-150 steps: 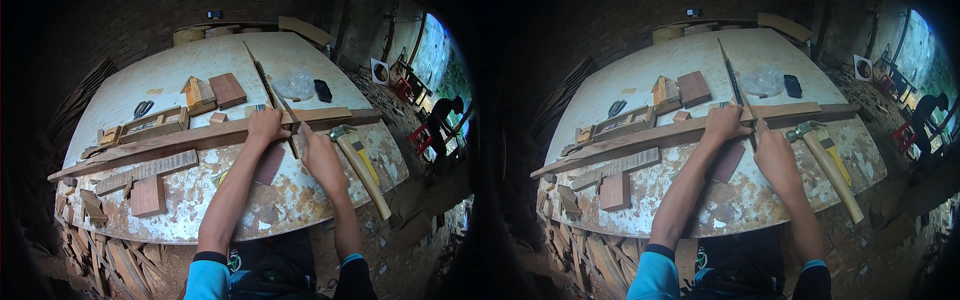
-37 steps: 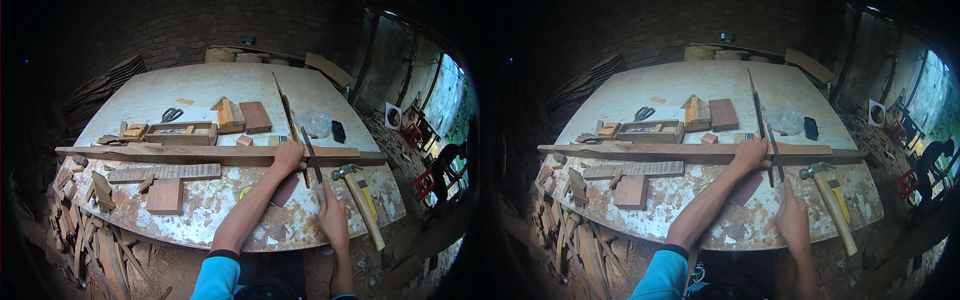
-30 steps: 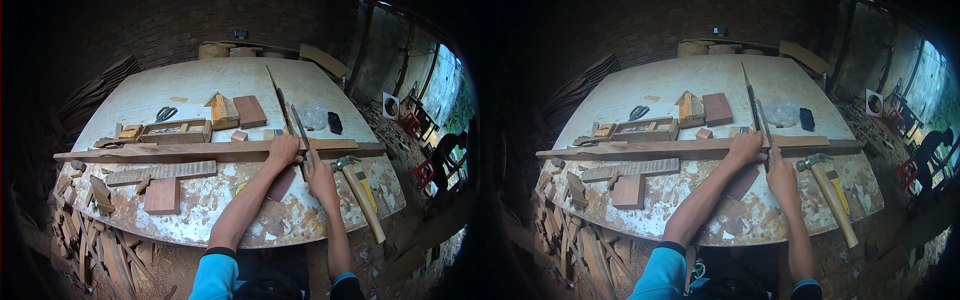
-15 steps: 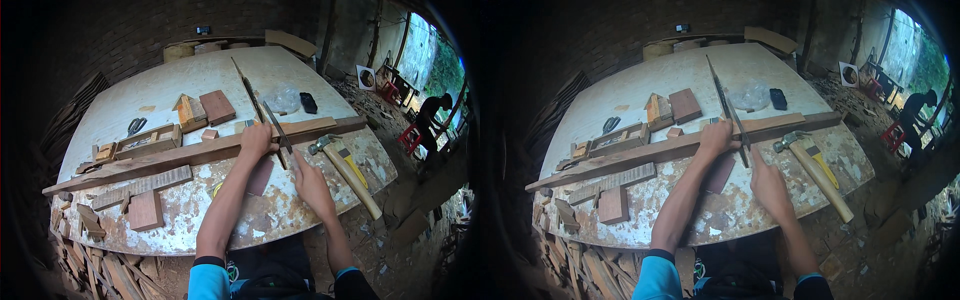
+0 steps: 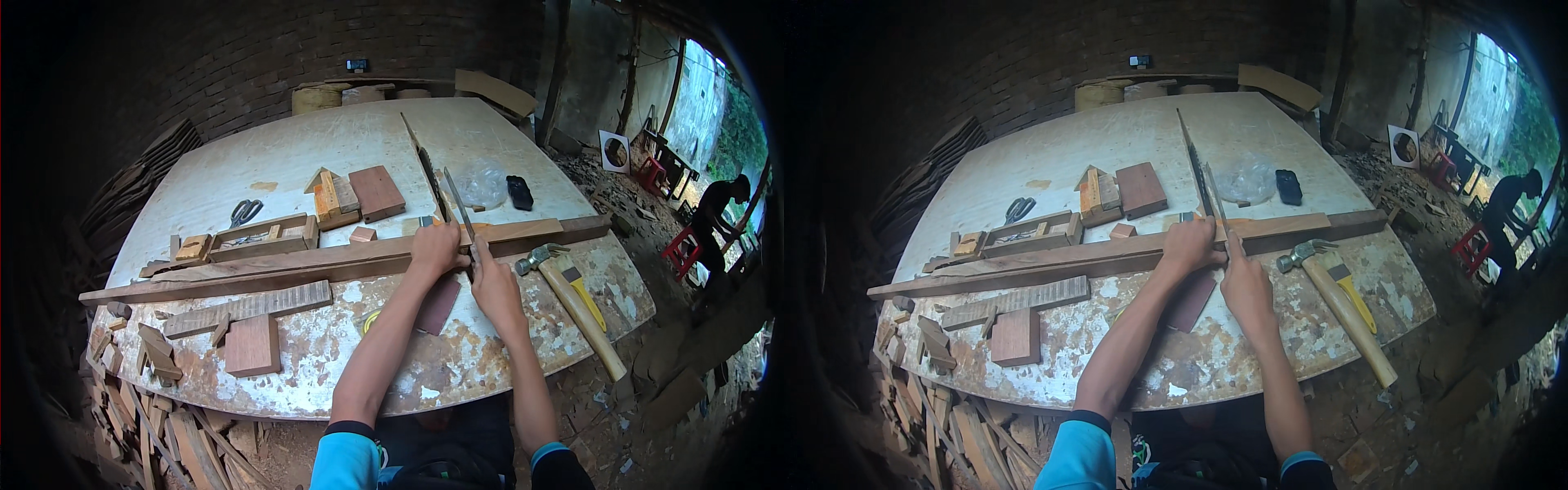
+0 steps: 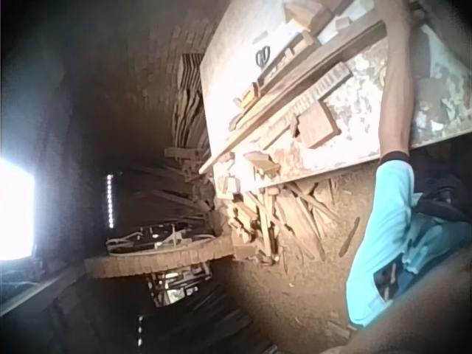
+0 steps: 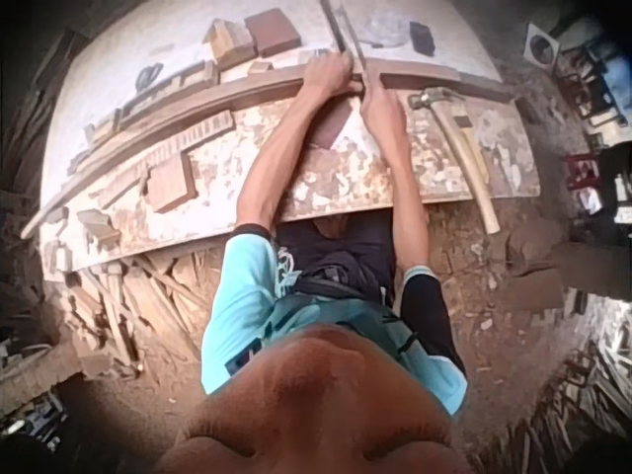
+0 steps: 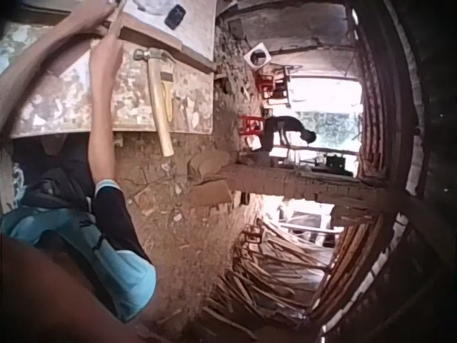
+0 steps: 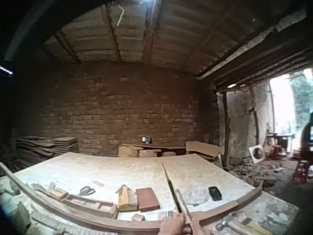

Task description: The recorder is marking wood, brushing away debris, and filing components at a workshop table.

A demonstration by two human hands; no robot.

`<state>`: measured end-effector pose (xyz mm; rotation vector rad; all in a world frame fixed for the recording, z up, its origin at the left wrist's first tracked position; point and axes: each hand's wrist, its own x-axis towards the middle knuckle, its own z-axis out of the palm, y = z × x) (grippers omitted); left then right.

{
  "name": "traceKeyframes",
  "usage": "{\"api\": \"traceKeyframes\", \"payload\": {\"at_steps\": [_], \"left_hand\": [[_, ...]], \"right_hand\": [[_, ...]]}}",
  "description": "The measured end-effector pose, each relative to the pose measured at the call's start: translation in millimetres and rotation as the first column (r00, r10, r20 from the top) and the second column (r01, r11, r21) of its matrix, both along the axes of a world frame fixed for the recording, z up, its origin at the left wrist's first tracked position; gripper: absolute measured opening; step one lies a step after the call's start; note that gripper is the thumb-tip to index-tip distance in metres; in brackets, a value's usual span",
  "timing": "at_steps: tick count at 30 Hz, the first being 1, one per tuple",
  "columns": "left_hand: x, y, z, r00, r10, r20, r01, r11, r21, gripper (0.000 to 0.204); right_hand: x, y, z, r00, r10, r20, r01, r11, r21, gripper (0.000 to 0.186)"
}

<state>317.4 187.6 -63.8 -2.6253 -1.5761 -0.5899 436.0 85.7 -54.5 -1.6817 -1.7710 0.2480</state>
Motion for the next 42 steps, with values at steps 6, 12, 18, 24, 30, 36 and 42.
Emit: {"api": "traceKeyframes", "payload": {"at_steps": [6, 12, 18, 24, 30, 36, 42], "left_hand": [[-11.8, -3.3, -9.2, 1.000, 0.005, -0.020, -0.005, 1.000, 0.027, 0.052], [-6.7, 2.1, -1.3, 1.000, 0.016, -0.015, -0.016, 1.000, -0.007, 0.055], [-10.0, 0.3, -7.6, 0.999, 0.019, -0.026, -0.019, 1.000, 0.009, 0.053], [-12.2, 1.5, -3.5, 1.000, 0.004, 0.008, -0.004, 1.000, -0.001, 0.051], [-1.6, 3.7, -4.8, 0.999, -0.019, 0.027, 0.018, 0.998, 0.060, 0.052], [-11.1, 3.9, -8.0, 0.998, 0.046, -0.045, -0.043, 0.996, 0.076, 0.059], [10.6, 0.0, -5.7, 0.999, -0.021, -0.044, 0.024, 0.997, 0.075, 0.059]], "right_hand": [[-1.0, -71.9, -8.1, 0.999, -0.024, 0.043, 0.028, 0.996, -0.084, 0.050], [-8.4, -46.0, 11.1, 0.997, -0.034, 0.066, 0.038, 0.997, -0.071, 0.046], [-6.1, -39.6, 3.2, 0.999, -0.030, 0.035, 0.034, 0.993, -0.112, 0.048], [-8.3, -66.1, 5.0, 0.997, -0.028, 0.072, 0.035, 0.995, -0.097, 0.048], [-3.3, -26.8, 9.6, 0.991, -0.024, 0.130, 0.023, 1.000, 0.012, 0.053], [1.9, -85.4, 6.4, 0.998, -0.005, 0.066, 0.009, 0.998, -0.070, 0.043], [17.7, -6.6, 25.8, 0.997, 0.028, -0.066, -0.038, 0.987, -0.157, 0.045]]}}
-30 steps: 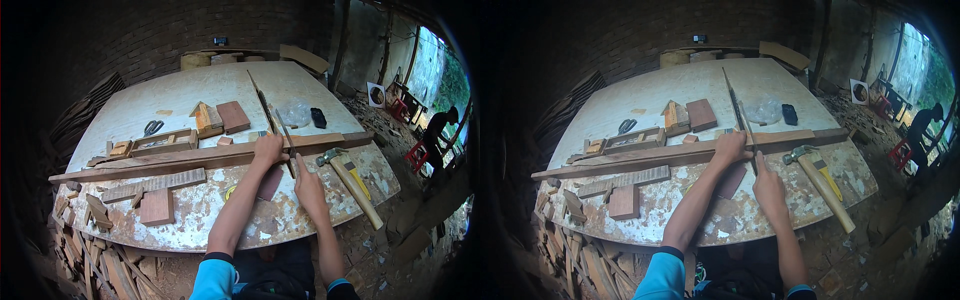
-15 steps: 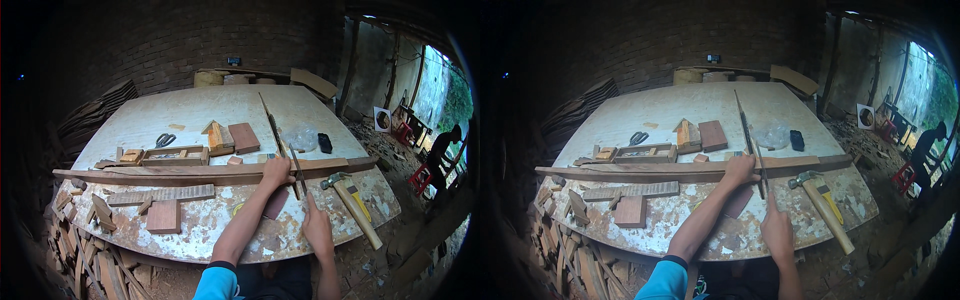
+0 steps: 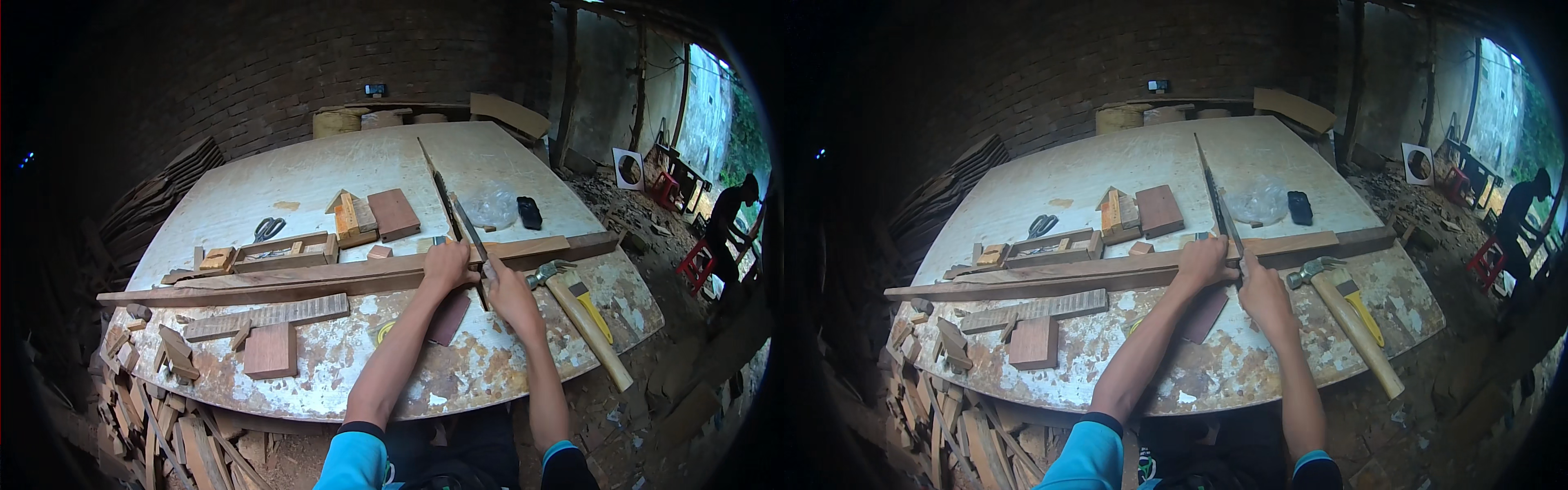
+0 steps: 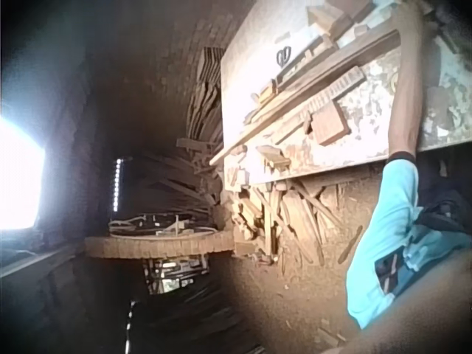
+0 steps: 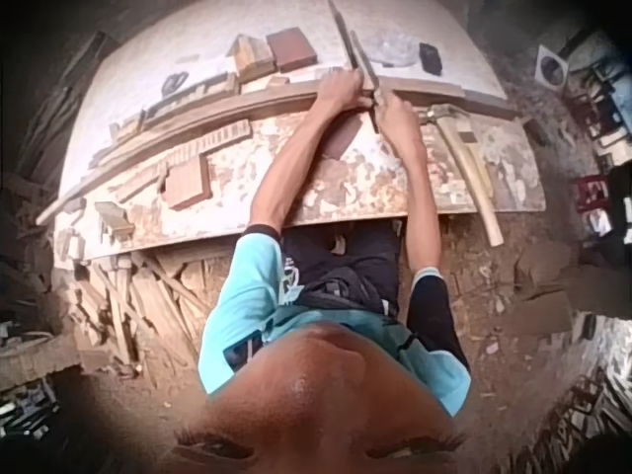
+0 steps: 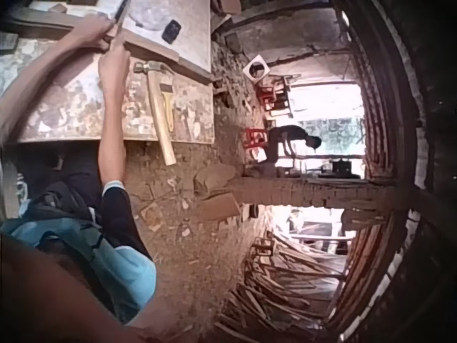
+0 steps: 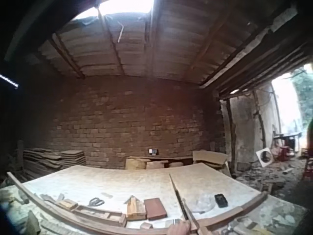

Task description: The recorder is marking wood, brushing away debris, and filing components at a workshop table.

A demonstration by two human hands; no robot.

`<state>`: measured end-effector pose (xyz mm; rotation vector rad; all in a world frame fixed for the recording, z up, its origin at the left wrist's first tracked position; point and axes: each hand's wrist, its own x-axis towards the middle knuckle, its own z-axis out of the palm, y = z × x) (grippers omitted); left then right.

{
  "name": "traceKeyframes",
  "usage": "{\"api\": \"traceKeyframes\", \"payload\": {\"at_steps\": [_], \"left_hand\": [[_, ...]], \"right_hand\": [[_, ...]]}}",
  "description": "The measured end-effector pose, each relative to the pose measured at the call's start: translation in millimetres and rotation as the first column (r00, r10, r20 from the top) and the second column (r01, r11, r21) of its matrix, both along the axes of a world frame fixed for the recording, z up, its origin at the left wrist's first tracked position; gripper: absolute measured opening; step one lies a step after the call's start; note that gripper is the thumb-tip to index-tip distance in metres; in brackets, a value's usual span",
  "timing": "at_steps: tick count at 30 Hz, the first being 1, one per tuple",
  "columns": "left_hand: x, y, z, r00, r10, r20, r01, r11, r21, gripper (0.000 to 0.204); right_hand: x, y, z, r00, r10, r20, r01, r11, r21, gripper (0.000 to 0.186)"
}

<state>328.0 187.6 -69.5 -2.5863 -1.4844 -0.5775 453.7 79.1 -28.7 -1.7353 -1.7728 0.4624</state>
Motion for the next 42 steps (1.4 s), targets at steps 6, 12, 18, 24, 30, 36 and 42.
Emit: {"api": "traceKeyframes", "payload": {"at_steps": [6, 12, 18, 24, 30, 36, 42], "left_hand": [[-23.6, -9.9, -5.6, 0.998, 0.057, -0.007, -0.057, 0.996, -0.076, 0.056], [-6.8, 9.3, -1.9, 0.999, 0.036, -0.002, -0.036, 0.998, -0.058, 0.058], [-13.0, 1.4, -1.0, 0.999, 0.037, 0.037, -0.035, 0.998, -0.045, 0.056], [-28.5, -2.1, -0.7, 0.998, 0.043, 0.036, -0.040, 0.996, -0.078, 0.055], [-7.4, 1.0, 1.2, 0.998, 0.003, 0.058, -0.002, 1.000, -0.016, 0.056], [-26.3, 4.1, -2.6, 0.997, 0.057, 0.047, -0.053, 0.995, -0.087, 0.057], [-11.6, 3.5, 0.4, 0.998, 0.013, 0.062, -0.010, 0.999, -0.051, 0.052]], "right_hand": [[-13.5, -74.5, -11.1, 0.991, -0.013, 0.133, 0.016, 1.000, -0.023, 0.043], [-9.5, -15.8, -24.7, 0.999, -0.021, 0.032, 0.014, 0.980, 0.196, 0.042], [-14.2, -35.6, -9.7, 0.997, -0.032, 0.070, 0.027, 0.998, 0.065, 0.044], [-29.8, -57.0, -28.5, 0.985, -0.028, 0.168, 0.019, 0.998, 0.052, 0.058], [-19.6, -3.3, -18.7, 0.993, -0.080, 0.088, 0.063, 0.981, 0.184, 0.039], [-25.9, -69.0, -27.7, 0.993, -0.084, 0.083, 0.081, 0.996, 0.042, 0.046], [-21.4, -16.0, -20.8, 0.988, -0.076, 0.137, 0.059, 0.990, 0.128, 0.046]]}}
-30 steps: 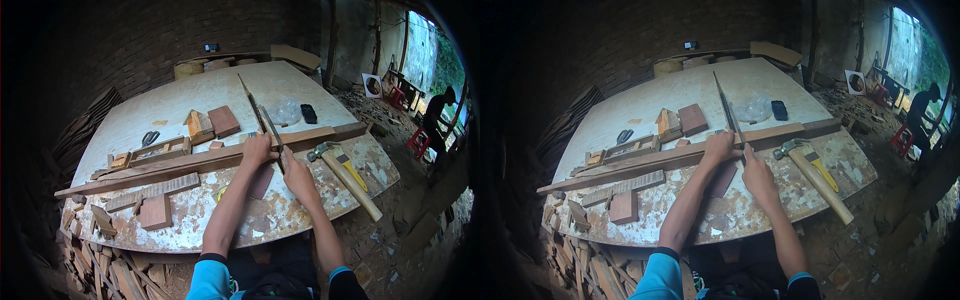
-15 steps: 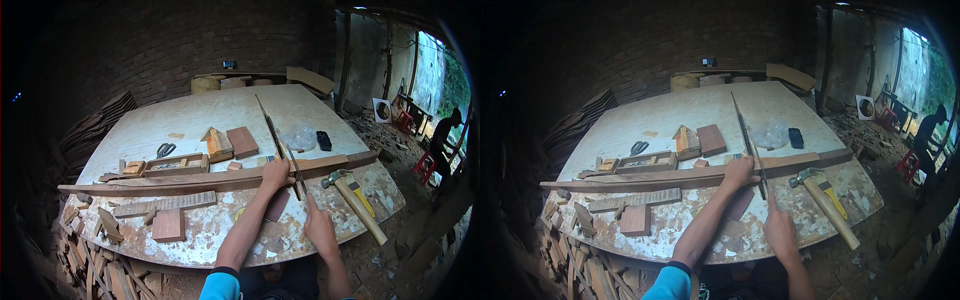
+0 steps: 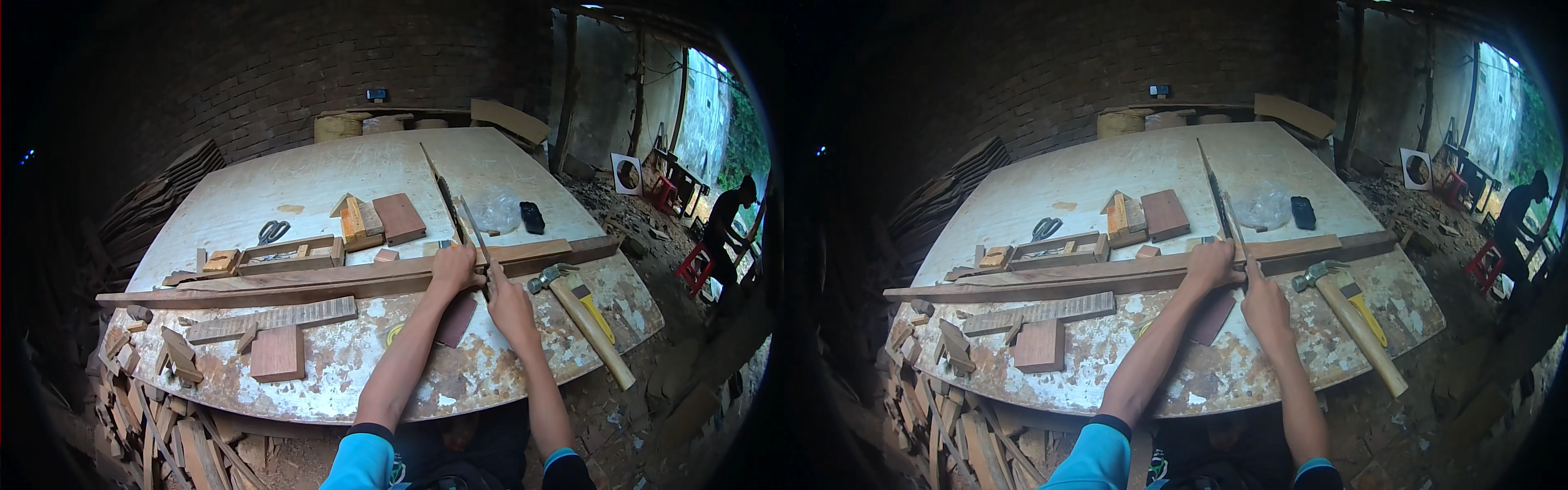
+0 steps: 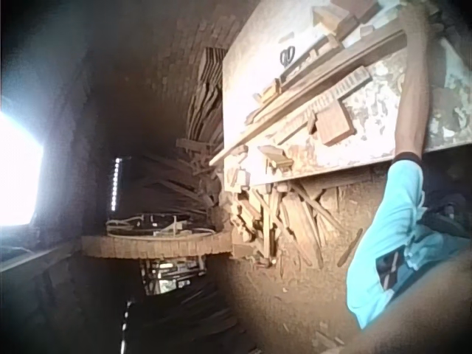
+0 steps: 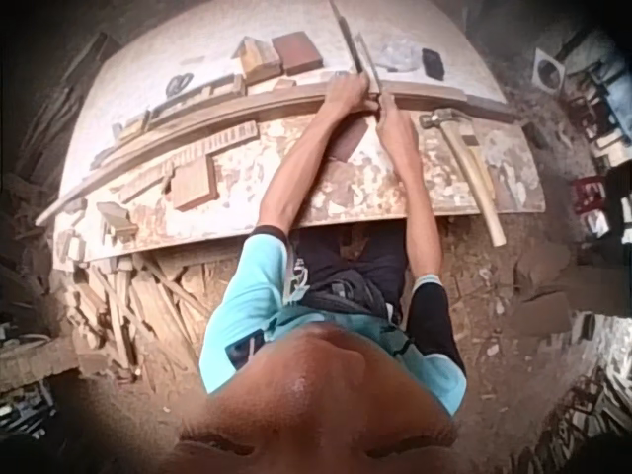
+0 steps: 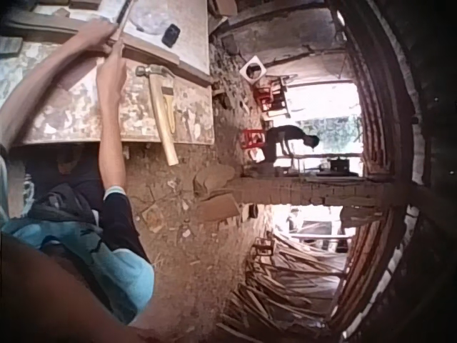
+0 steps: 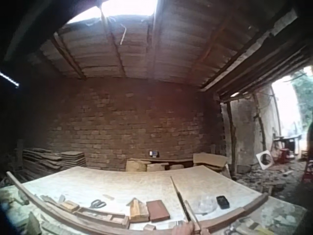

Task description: The recorder is marking wood, brushing away debris, and filing components at a workshop table.

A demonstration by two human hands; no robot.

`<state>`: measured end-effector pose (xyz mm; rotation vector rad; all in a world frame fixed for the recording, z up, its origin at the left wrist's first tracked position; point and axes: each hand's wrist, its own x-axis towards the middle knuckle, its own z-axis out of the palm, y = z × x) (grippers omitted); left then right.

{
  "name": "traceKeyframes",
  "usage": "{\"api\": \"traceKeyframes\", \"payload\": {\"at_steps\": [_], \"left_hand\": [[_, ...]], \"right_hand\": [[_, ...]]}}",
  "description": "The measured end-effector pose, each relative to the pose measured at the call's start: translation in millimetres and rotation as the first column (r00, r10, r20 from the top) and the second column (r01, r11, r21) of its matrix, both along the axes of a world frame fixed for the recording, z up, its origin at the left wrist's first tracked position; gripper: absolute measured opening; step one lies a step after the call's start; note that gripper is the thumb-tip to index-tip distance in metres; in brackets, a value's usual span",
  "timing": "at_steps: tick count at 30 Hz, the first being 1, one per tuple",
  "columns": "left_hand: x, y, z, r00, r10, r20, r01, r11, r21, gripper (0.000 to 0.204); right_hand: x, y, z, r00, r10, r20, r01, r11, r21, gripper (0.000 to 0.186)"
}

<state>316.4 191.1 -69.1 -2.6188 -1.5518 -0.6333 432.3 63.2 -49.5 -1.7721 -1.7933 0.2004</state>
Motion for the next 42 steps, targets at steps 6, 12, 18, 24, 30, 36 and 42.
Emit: {"api": "traceKeyframes", "payload": {"at_steps": [6, 12, 18, 24, 30, 36, 42], "left_hand": [[-12.1, -3.0, -5.4, 1.000, 0.006, -0.006, -0.006, 1.000, 0.008, 0.052], [1.2, -1.8, -2.3, 1.000, -0.001, 0.002, 0.001, 1.000, 0.030, 0.056], [-10.6, 1.2, -2.3, 1.000, 0.020, -0.007, -0.020, 0.999, 0.027, 0.055], [0.0, -6.5, 0.2, 0.997, 0.063, -0.047, -0.059, 0.995, 0.075, 0.055], [-7.3, -1.7, -7.1, 0.998, 0.023, -0.052, -0.020, 0.998, 0.053, 0.053], [-17.3, 1.3, -9.8, 0.999, 0.031, -0.025, -0.030, 0.999, 0.044, 0.055], [9.8, -7.7, -0.6, 0.999, 0.007, -0.047, -0.002, 0.994, 0.106, 0.057]], "right_hand": [[-4.5, -42.4, -3.9, 0.999, 0.009, 0.053, -0.004, 0.997, -0.076, 0.053], [5.7, 27.4, -17.4, 0.992, 0.060, -0.107, -0.047, 0.991, 0.123, 0.048], [6.4, -41.2, -10.1, 0.996, 0.074, -0.053, -0.077, 0.995, -0.056, 0.048], [2.8, 3.5, -16.2, 0.998, 0.038, 0.042, -0.042, 0.996, 0.082, 0.060], [10.1, -40.4, -9.2, 0.999, 0.052, -0.014, -0.052, 0.997, -0.048, 0.049], [-4.9, -30.3, -3.1, 0.999, 0.036, -0.006, -0.036, 0.999, -0.005, 0.046], [12.0, 2.2, -3.8, 0.994, 0.023, -0.104, -0.019, 0.999, 0.035, 0.046]]}}
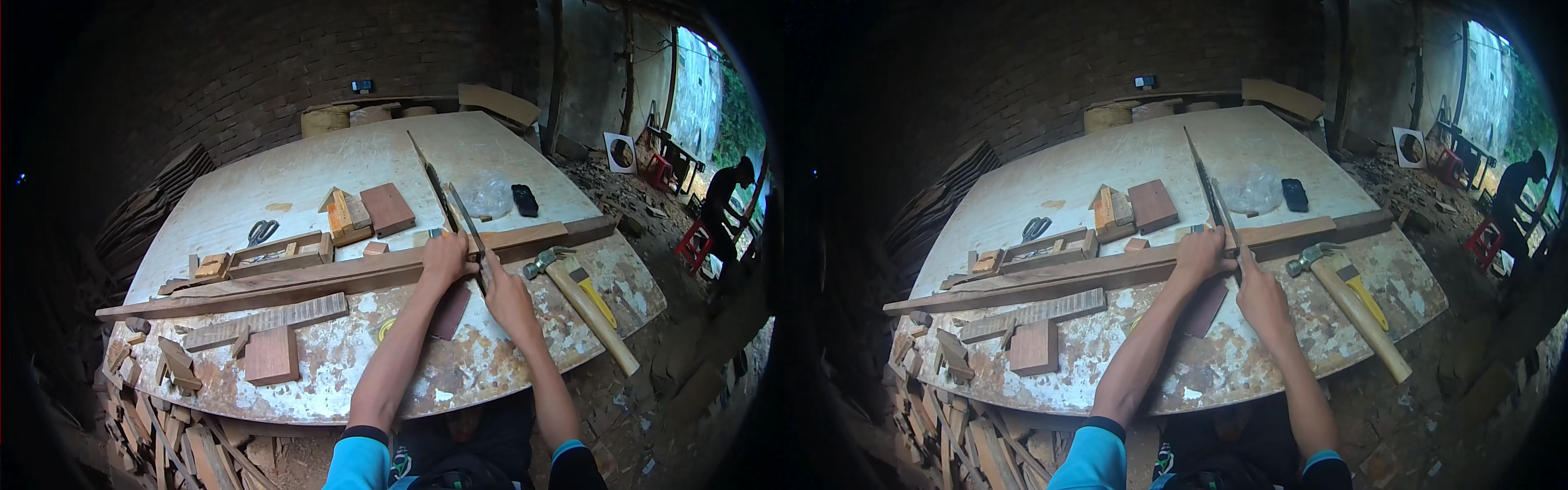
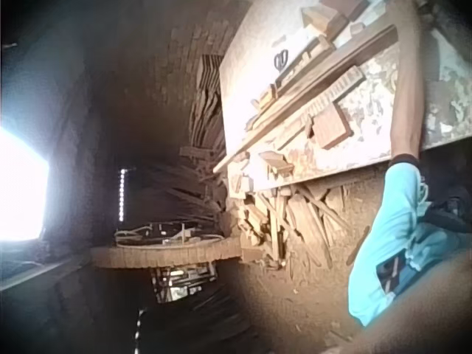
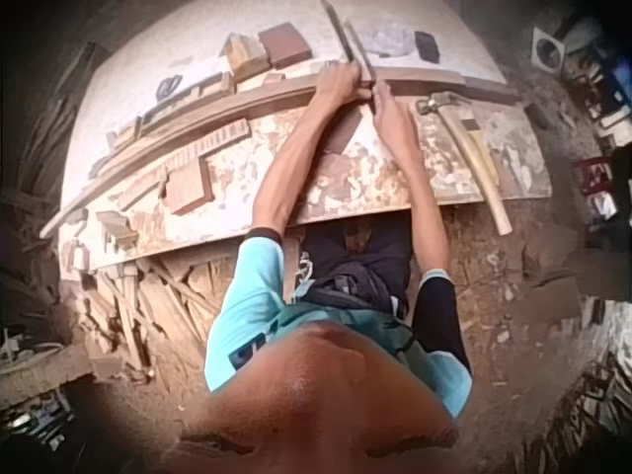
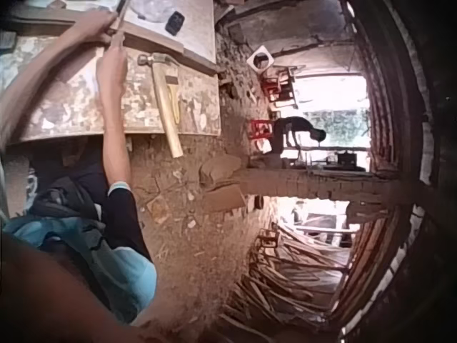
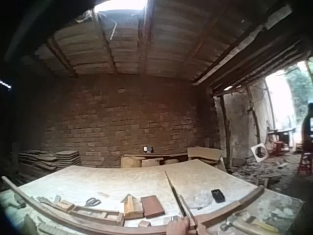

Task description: The recorder is marking wood, brushing away debris, and filing components at a workshop table.

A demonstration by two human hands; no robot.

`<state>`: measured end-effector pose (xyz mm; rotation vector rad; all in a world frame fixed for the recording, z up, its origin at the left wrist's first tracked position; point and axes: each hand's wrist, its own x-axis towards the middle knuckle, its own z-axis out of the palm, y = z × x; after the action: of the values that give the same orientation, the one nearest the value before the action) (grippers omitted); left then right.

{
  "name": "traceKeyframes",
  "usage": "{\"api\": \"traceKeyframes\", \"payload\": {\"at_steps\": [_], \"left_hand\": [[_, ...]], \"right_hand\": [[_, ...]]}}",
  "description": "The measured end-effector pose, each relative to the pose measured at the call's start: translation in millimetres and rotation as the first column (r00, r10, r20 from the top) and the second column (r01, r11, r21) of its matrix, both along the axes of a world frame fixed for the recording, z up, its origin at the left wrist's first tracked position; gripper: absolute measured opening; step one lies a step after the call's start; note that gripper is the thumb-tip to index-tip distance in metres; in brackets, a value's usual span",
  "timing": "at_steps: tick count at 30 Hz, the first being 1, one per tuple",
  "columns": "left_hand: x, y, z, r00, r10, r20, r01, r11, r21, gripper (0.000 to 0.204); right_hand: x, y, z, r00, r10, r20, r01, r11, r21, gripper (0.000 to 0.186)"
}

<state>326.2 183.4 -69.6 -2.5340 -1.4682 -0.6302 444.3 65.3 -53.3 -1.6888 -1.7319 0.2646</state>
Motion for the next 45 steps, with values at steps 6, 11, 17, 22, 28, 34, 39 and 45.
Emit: {"api": "traceKeyframes", "payload": {"at_steps": [6, 11, 17, 22, 28, 34, 39, 45], "left_hand": [[-23.7, 7.9, -3.7, 0.999, 0.032, -0.015, -0.032, 0.999, -0.042, 0.057], [-4.1, 5.4, 1.8, 1.000, 0.003, 0.014, -0.002, 0.995, -0.102, 0.057], [-19.7, 13.6, -7.3, 1.000, 0.032, 0.000, -0.032, 0.999, -0.043, 0.055], [-4.3, 8.4, -6.3, 0.999, -0.003, 0.040, 0.005, 0.999, -0.043, 0.053], [-21.4, -0.5, -12.0, 0.999, 0.032, -0.014, -0.033, 0.997, -0.062, 0.054], [-21.3, 3.2, -6.8, 0.999, 0.048, -0.004, -0.048, 0.997, -0.059, 0.055], [-14.5, 4.8, -9.9, 0.999, 0.044, -0.010, -0.045, 0.998, -0.052, 0.056], [-22.0, 9.2, -6.2, 1.000, 0.030, 0.009, -0.030, 0.997, -0.069, 0.052]], "right_hand": [[-12.7, -53.4, 2.3, 0.998, -0.009, 0.070, 0.015, 0.996, -0.085, 0.049], [-5.0, 6.4, -15.7, 0.995, -0.005, 0.101, 0.001, 0.999, 0.038, 0.058], [-8.5, -56.7, -19.4, 0.988, 0.051, 0.143, -0.032, 0.990, -0.135, 0.072], [-15.7, -7.6, -3.7, 0.983, 0.003, 0.186, 0.004, 0.999, -0.039, 0.064], [-22.7, -66.6, 8.3, 0.975, 0.030, 0.221, 0.027, 0.968, -0.251, 0.064], [-21.8, -27.1, 3.2, 0.980, 0.003, 0.199, 0.006, 0.999, -0.046, 0.054], [-21.9, -56.8, 19.1, 0.979, -0.013, 0.203, 0.035, 0.994, -0.108, 0.048], [-18.9, -26.9, 16.2, 0.987, 0.027, 0.156, -0.019, 0.998, -0.052, 0.051]]}}
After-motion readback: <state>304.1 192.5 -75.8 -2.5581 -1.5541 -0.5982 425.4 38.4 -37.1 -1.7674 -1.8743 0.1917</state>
